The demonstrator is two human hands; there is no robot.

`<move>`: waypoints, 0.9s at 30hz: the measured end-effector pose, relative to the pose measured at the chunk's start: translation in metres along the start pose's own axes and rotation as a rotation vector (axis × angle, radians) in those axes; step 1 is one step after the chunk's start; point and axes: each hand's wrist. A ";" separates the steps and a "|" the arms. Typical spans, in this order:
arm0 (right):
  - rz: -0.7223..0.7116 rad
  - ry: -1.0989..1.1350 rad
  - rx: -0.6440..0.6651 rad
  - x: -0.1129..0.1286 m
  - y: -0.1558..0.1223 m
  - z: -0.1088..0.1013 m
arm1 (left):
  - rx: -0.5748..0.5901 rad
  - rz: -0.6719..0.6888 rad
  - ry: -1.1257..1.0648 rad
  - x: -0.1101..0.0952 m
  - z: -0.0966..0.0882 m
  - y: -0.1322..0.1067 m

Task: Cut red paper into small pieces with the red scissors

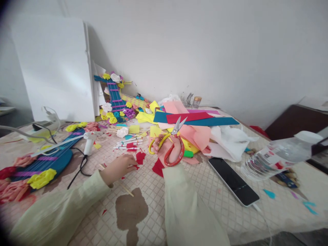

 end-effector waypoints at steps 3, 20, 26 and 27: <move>0.009 0.060 0.013 0.000 -0.001 0.001 | 0.015 0.029 0.023 -0.004 0.004 0.000; 0.067 0.340 0.076 -0.007 0.005 -0.008 | 0.098 0.090 0.300 0.006 -0.020 -0.043; 0.060 0.361 0.064 -0.011 0.006 -0.010 | 0.126 0.099 0.358 0.003 -0.014 -0.044; 0.060 0.361 0.063 -0.011 0.006 -0.011 | 0.124 0.110 0.366 0.003 -0.014 -0.043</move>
Point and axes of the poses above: each hand's wrist, its own y-axis towards the middle knuckle, its own z-axis out of the palm, x = y × z, and after that the axes turned 3 degrees about y, right-handed
